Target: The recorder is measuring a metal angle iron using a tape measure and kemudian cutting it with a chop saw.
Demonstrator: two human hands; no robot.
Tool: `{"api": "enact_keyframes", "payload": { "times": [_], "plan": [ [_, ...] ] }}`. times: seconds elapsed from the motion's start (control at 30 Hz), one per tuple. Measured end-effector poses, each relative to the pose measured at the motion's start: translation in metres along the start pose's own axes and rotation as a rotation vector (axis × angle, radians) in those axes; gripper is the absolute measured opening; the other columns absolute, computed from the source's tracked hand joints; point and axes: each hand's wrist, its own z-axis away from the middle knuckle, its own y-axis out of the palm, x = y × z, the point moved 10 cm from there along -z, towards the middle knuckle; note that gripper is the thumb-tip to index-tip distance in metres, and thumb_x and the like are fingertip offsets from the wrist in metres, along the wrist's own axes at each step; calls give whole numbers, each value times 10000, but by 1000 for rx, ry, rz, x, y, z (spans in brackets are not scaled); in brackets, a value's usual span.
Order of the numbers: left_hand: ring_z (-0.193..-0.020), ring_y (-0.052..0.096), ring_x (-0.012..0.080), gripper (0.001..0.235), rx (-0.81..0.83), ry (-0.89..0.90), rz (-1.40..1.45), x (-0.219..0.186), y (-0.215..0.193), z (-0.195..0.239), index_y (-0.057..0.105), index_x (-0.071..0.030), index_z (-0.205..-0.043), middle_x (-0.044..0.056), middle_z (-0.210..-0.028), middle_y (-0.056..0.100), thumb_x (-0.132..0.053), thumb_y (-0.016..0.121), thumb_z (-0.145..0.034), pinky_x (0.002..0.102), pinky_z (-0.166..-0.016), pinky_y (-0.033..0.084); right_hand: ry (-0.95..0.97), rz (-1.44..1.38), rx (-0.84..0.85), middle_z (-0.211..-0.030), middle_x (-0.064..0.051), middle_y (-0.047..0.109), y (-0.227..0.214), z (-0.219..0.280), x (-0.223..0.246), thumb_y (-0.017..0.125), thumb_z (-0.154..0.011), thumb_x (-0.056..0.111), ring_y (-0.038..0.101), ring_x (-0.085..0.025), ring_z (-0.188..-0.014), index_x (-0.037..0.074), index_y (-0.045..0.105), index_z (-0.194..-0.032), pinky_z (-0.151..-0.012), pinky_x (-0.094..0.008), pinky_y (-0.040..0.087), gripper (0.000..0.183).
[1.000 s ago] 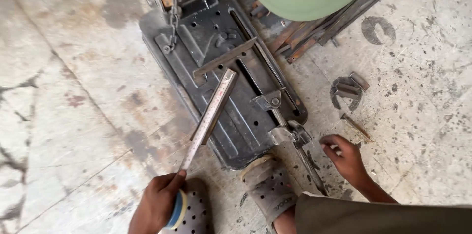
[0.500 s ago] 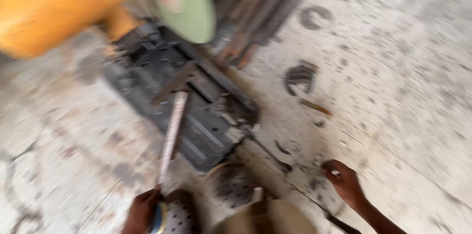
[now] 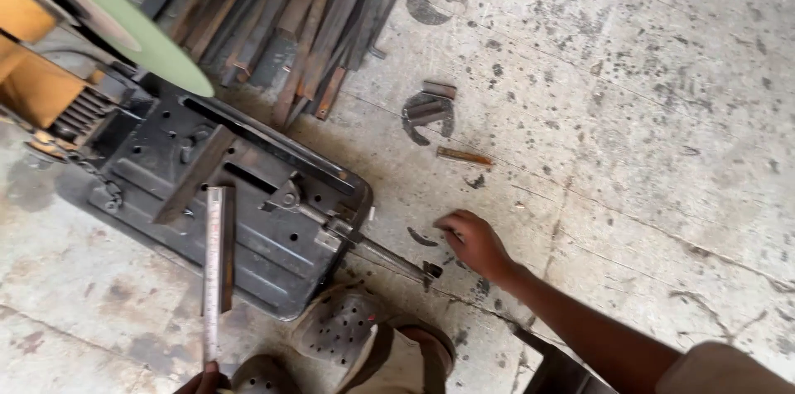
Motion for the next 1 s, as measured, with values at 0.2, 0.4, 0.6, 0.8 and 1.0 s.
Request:
{"api": "enact_keyframes", "payload": {
  "times": [0.2,0.4,0.6,0.8,1.0],
  "plan": [
    [-814,709,137,475,-130,566,-325,-66,3,74,733,-113,-1037,33,-810,750,-503,480,-942,265,-786,535,-546,304,211,-1121,-104,688,60,-53,77,649,-905,92,659,-280,-1050,101,697,-1177,-867,-399,564,276],
    [-677,645,264,561,-105,1,5,-221,-17,232,771,12,-907,217,-710,689,-490,534,-990,394,-706,532,-140,168,381,-1056,-278,590,86,-90,72,624,-973,108,546,-473,-1007,35,686,-1189,-891,-565,448,237],
    [-534,614,214,547,-25,-4,88,-229,-12,240,769,-42,-904,132,-630,665,-493,474,-997,399,-628,539,-639,470,197,-1204,-142,637,90,-78,56,720,-827,89,605,-333,-1153,14,693,-1124,-949,-417,519,308],
    [-516,546,230,567,68,-144,67,-222,-16,250,804,-42,-912,172,-619,614,-501,488,-1018,450,-652,514,-710,637,199,-1327,-201,608,94,-76,8,737,-783,109,619,-341,-1183,98,663,-929,-958,-393,545,164],
    [-743,739,257,432,-28,144,118,-212,-7,220,797,-109,-1009,114,-784,753,-440,530,-938,373,-772,562,-92,708,347,-1047,-136,728,92,-103,-97,710,-920,162,707,-244,-885,24,465,-1501,-903,-326,598,645]
  ]
}}
